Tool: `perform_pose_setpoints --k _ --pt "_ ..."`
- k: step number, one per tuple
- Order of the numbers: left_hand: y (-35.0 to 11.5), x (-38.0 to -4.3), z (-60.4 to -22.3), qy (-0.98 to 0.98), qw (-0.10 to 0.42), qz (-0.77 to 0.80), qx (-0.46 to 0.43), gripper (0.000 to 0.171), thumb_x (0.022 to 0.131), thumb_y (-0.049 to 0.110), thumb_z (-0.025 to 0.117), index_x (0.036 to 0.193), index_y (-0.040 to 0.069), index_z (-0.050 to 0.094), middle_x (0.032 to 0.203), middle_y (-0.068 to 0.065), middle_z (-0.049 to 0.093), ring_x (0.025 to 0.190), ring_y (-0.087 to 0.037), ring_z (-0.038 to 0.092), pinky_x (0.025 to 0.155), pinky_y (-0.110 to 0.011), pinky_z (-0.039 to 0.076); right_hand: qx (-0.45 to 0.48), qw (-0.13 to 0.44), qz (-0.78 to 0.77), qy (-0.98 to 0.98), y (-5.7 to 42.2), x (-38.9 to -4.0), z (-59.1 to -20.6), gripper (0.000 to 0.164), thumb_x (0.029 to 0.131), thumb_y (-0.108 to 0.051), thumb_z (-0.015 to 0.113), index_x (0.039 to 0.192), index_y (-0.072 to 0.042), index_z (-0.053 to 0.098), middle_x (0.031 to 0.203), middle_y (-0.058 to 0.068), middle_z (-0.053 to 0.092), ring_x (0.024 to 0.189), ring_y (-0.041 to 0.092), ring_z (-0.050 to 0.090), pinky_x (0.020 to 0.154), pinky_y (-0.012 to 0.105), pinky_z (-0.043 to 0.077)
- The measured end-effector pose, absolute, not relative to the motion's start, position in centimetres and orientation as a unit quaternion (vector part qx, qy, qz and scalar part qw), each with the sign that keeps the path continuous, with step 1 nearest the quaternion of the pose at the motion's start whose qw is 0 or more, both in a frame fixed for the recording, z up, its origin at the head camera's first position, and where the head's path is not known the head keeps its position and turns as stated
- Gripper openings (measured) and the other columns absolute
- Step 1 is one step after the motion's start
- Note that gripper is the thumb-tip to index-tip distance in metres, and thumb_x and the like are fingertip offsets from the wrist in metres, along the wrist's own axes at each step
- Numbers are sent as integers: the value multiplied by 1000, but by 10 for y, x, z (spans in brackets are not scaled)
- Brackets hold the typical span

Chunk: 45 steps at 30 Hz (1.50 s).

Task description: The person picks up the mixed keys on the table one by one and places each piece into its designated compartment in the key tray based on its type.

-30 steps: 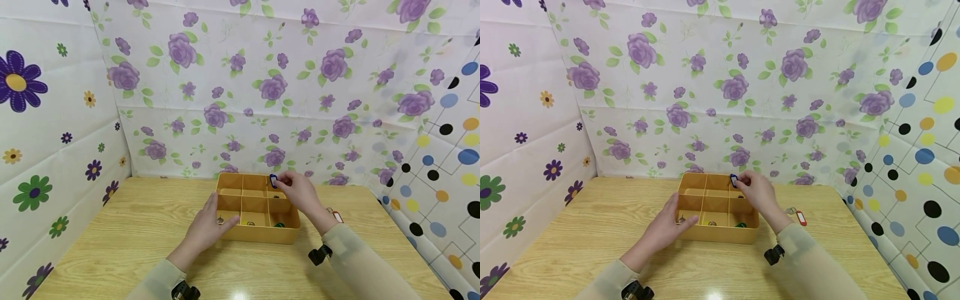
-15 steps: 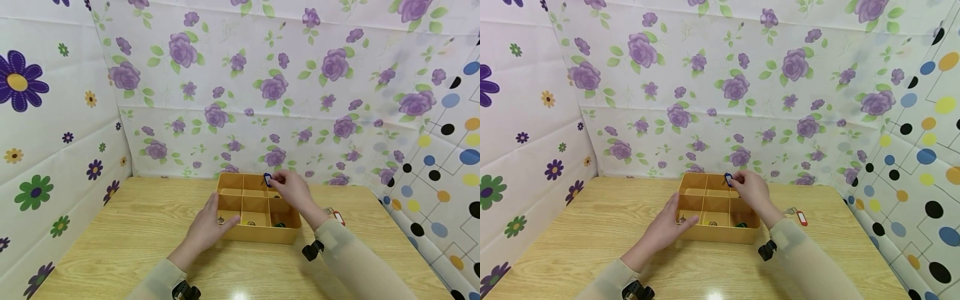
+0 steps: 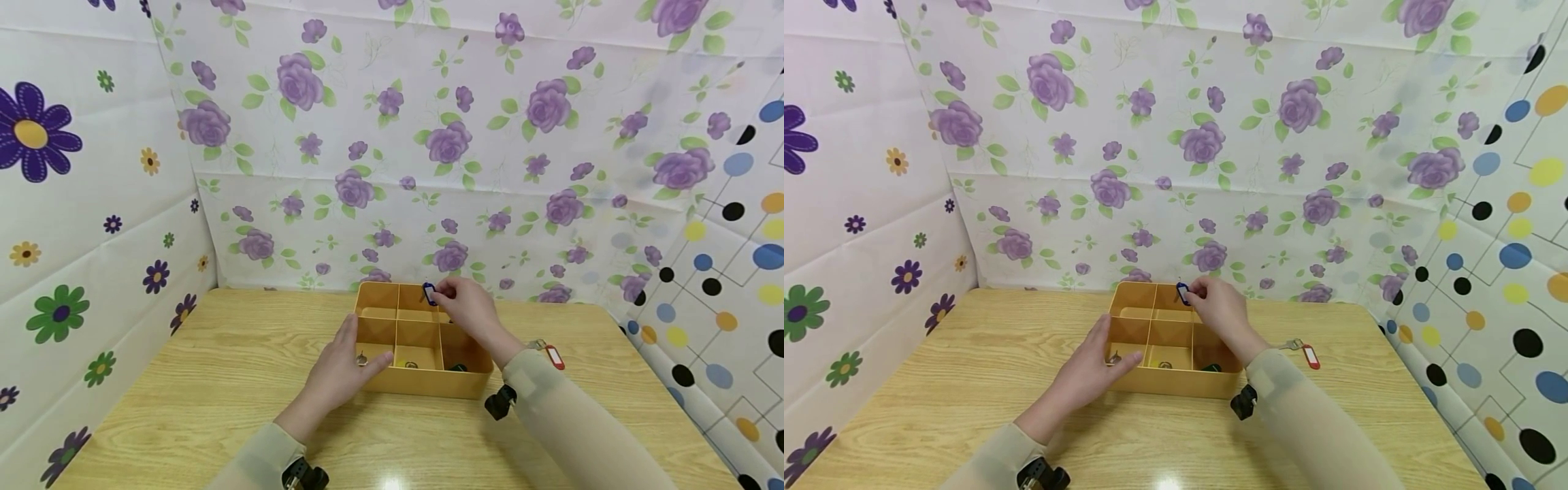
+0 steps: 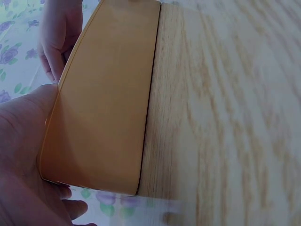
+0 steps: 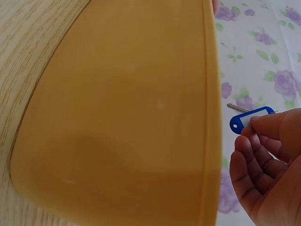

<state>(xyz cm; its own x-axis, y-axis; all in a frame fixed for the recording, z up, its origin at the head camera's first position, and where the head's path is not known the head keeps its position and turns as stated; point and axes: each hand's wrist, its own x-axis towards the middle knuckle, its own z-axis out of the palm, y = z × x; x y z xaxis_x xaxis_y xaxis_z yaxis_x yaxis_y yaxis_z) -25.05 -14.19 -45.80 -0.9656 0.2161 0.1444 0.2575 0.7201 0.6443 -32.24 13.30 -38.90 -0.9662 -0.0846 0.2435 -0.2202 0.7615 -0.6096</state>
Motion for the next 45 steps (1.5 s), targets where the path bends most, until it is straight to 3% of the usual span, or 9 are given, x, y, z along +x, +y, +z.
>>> perform_pose_setpoints --k 12,33,45 --pt "-142 -248 -456 -926 27 -356 -125 118 101 72 67 176 1 10 183 -19 12 159 -53 32 125 -69 33 87 101 313 -940 127 -327 -395 18 107 -29 77 113 -12 80 103 2 78 87 20 71 82 44 59" --pt "-143 -249 -457 -927 31 -351 -126 120 100 75 66 176 1 9 183 -19 13 158 -54 34 123 -70 34 90 75 319 -940 124 -319 -393 32 107 -32 77 130 -10 80 114 2 80 91 19 75 83 42 64" --pt "-142 -250 -458 -928 33 -349 -126 118 101 72 67 176 1 10 183 -19 13 157 -54 34 123 -71 35 89 72 329 -937 126 -315 -394 31 107 -31 77 130 -10 79 106 0 80 90 17 75 83 43 64"
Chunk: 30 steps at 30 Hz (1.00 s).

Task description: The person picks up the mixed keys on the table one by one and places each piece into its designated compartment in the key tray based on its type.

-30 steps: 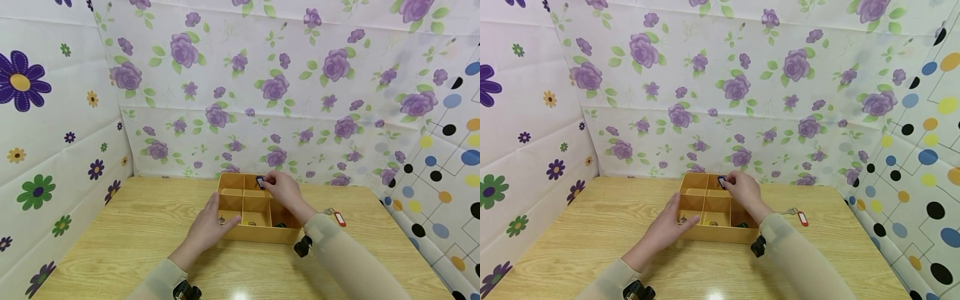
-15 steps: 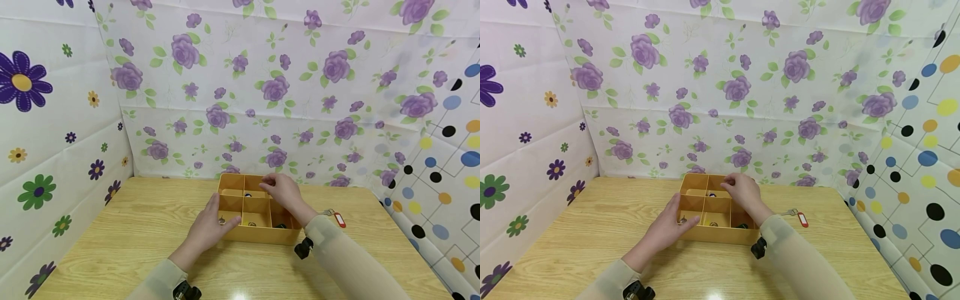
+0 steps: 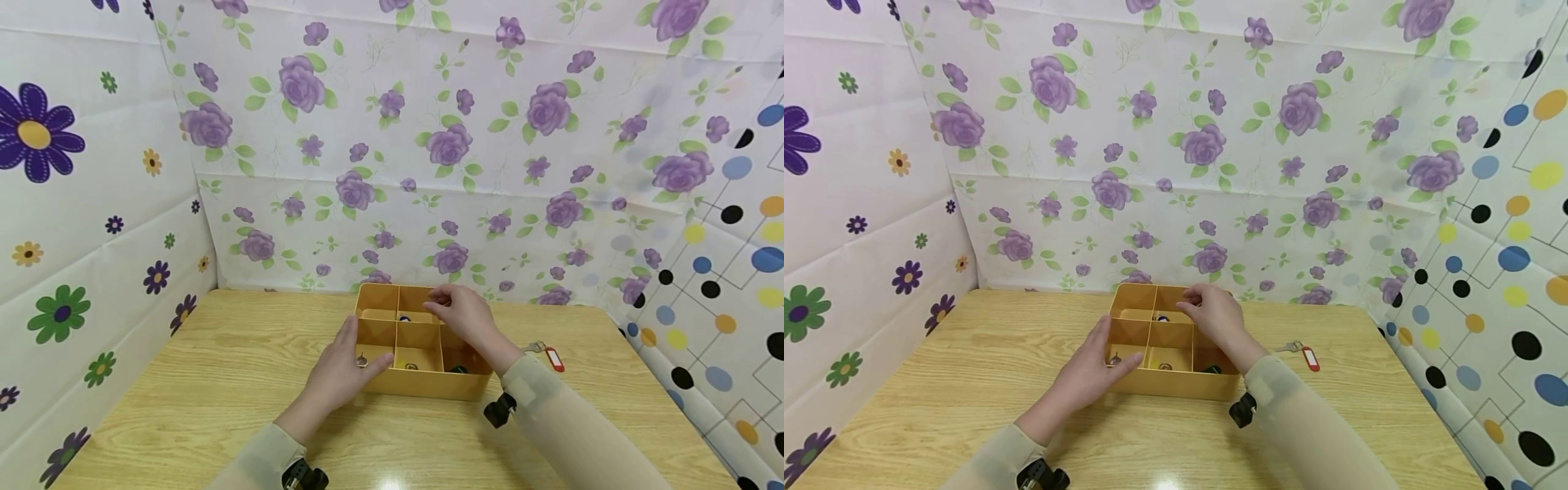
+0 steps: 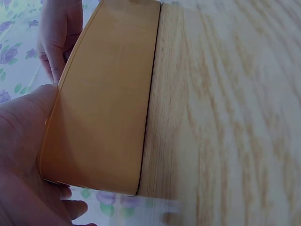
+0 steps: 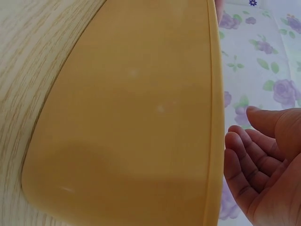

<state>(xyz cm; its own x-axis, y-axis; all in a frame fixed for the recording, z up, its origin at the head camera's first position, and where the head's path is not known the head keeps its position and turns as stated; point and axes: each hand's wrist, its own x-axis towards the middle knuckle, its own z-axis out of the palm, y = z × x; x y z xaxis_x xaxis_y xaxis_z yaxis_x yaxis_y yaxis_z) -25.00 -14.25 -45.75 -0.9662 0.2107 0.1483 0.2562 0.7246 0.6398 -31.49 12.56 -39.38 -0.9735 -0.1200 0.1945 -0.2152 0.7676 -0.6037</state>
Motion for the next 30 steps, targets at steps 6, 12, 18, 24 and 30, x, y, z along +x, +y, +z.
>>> perform_pose_setpoints --k 6,12,18,24,30 --pt "-142 -251 -458 -928 28 -352 -121 118 101 71 68 177 2 8 183 -17 11 158 -53 33 124 -70 34 86 70 327 -939 126 -308 -391 34 107 -32 78 132 -10 79 111 1 79 98 21 74 88 45 63" --pt "-142 -252 -459 -928 30 -351 -123 117 102 69 69 176 2 8 183 -17 11 157 -54 34 123 -71 35 89 80 321 -939 129 -303 -391 33 106 -34 79 131 -13 80 114 1 79 103 23 73 89 46 62" --pt "-142 -252 -459 -928 28 -350 -124 116 103 68 68 176 2 8 183 -17 10 158 -55 33 123 -72 34 90 79 340 -933 136 -298 -391 33 106 -34 79 132 -14 79 113 -1 79 104 23 73 90 47 62" --pt "-141 -251 -459 -928 28 -350 -124 117 102 69 68 176 1 8 183 -18 11 158 -55 33 123 -73 34 92 80 343 -932 144 -291 -391 36 106 -37 78 134 -13 78 116 -1 78 104 23 72 90 49 61" --pt "-142 -250 -457 -927 29 -350 -128 116 103 67 68 176 0 8 183 -18 10 159 -54 31 125 -70 32 91 86 334 -934 156 -284 -393 36 106 -36 78 135 -13 77 116 -1 78 102 22 71 88 47 61"
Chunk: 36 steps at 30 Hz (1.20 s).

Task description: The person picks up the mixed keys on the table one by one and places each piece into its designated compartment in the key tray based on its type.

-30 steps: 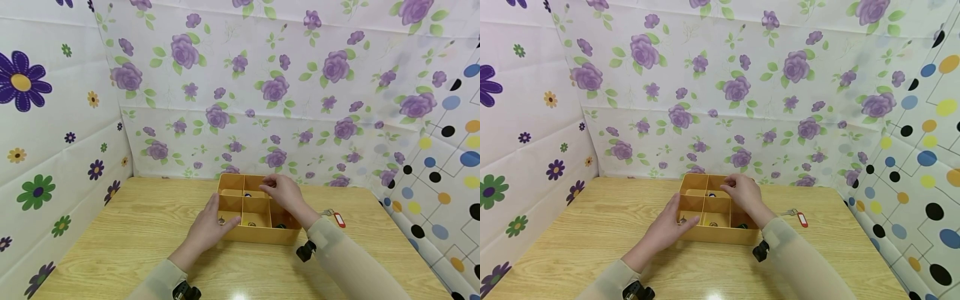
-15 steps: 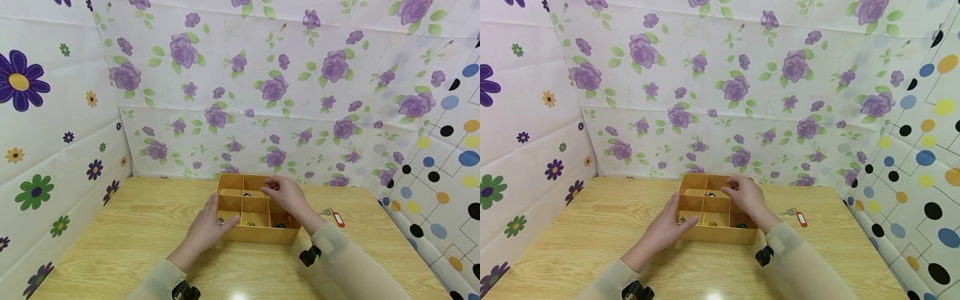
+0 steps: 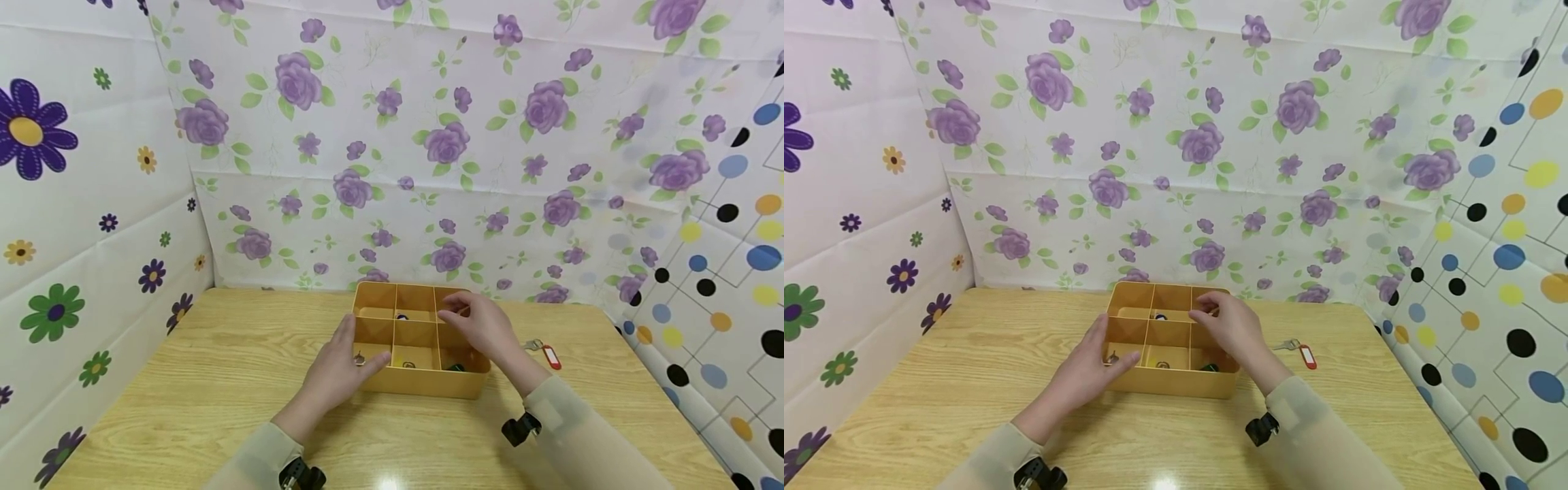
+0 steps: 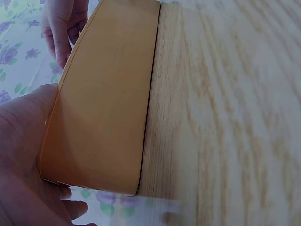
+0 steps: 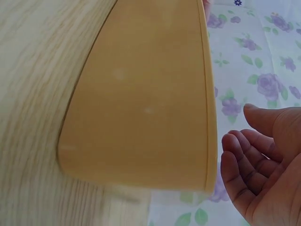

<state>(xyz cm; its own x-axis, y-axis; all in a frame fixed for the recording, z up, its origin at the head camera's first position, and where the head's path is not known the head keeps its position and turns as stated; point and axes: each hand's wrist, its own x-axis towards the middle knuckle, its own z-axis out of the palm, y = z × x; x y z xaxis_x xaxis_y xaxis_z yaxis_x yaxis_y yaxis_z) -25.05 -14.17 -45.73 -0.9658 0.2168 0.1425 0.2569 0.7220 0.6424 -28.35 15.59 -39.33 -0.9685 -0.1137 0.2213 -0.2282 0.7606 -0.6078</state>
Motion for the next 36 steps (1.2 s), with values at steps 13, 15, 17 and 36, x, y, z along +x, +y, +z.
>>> perform_pose_setpoints --k 13,15,17,36 --pt "-143 -252 -457 -927 28 -351 -132 116 103 68 68 176 1 6 183 -18 8 161 -51 27 127 -67 30 90 101 323 -937 187 -273 -396 40 107 -40 76 136 -12 77 120 2 78 100 23 73 82 45 62" --pt "-143 -251 -457 -927 28 -349 -132 118 102 70 67 176 1 6 183 -17 8 161 -51 27 127 -67 29 88 100 324 -936 191 -272 -396 42 107 -41 76 138 -12 76 120 3 77 99 22 73 80 43 62" --pt "-143 -251 -457 -928 27 -348 -131 118 102 71 67 176 2 6 183 -17 8 161 -51 27 128 -67 29 85 100 324 -937 196 -270 -397 43 107 -39 76 139 -10 75 118 2 77 98 21 73 78 42 61" --pt "-141 -248 -454 -929 31 -343 -133 114 104 66 67 175 -2 10 182 -20 12 159 -53 31 125 -68 32 54 93 299 -948 245 -257 -411 50 108 -36 76 146 -5 70 118 4 73 100 24 73 74 40 59"
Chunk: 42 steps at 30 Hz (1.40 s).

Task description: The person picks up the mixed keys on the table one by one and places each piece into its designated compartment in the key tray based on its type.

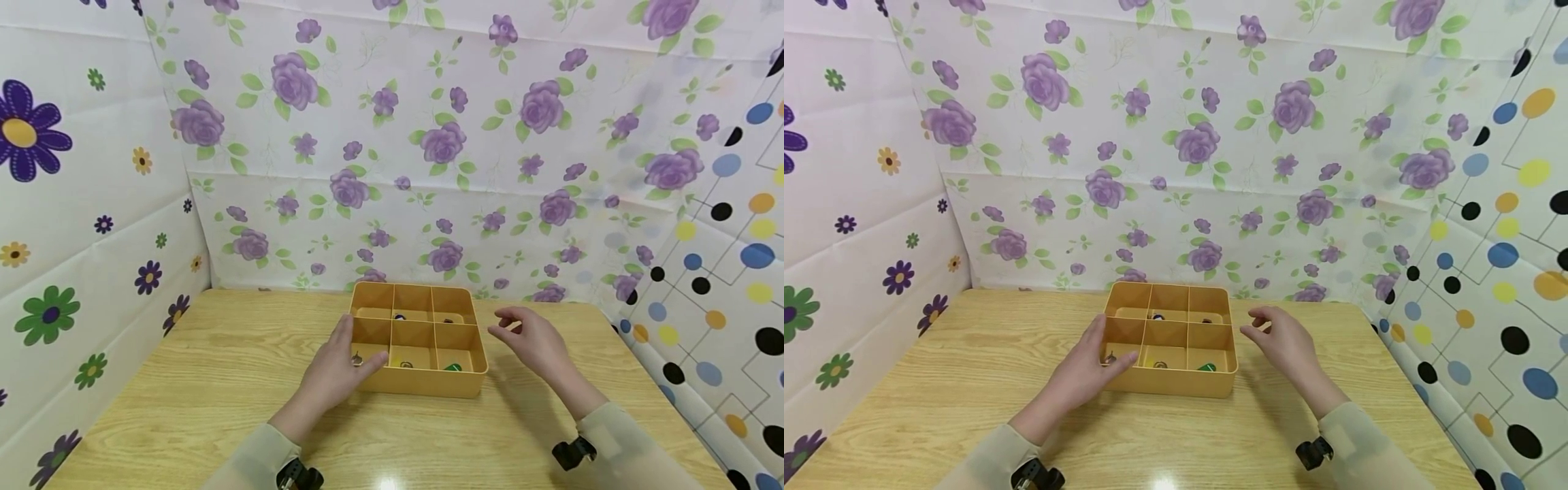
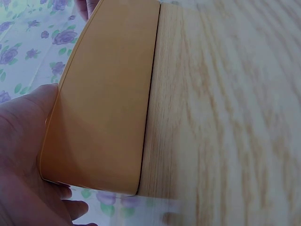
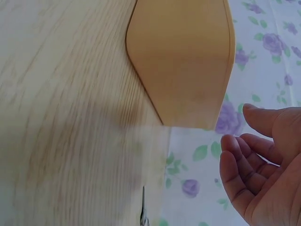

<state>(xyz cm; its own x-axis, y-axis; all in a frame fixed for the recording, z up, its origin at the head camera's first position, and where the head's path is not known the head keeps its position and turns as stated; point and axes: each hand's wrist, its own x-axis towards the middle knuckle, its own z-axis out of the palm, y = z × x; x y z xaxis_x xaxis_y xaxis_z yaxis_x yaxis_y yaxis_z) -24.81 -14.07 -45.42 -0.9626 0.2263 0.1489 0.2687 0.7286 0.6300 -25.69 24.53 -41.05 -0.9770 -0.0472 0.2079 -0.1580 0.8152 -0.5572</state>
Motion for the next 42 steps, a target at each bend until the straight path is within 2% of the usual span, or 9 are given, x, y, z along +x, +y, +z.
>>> perform_pose_setpoints --k 13,29,33,37,42 --pt "-141 -248 -455 -930 32 -342 -133 114 104 67 67 175 -2 11 182 -20 12 160 -53 29 126 -68 32 46 88 287 -953 268 -252 -418 52 107 -36 77 145 -3 70 113 3 74 97 23 73 72 39 58" --pt "-141 -248 -456 -929 31 -343 -135 116 103 70 66 175 -2 11 182 -20 11 160 -52 31 125 -68 33 33 77 268 -960 299 -248 -428 55 107 -35 76 146 3 67 117 9 75 104 34 74 78 50 62" --pt "-141 -249 -457 -928 32 -345 -134 114 104 68 67 175 -2 12 183 -20 11 159 -53 32 125 -68 33 21 67 274 -959 305 -250 -429 56 108 -34 75 148 3 64 120 12 75 89 30 73 67 43 58" --pt "-141 -249 -458 -929 32 -343 -134 117 102 72 65 175 -2 12 183 -19 11 159 -53 32 124 -69 34 11 51 292 -955 311 -252 -430 55 110 -30 74 151 4 61 123 16 73 76 27 70 58 39 50" --pt "-142 -250 -457 -929 32 -344 -135 118 102 73 66 176 -1 12 183 -19 11 159 -53 31 124 -70 33 11 48 289 -956 321 -256 -432 53 110 -28 73 150 5 62 123 17 73 91 29 75 60 38 52"
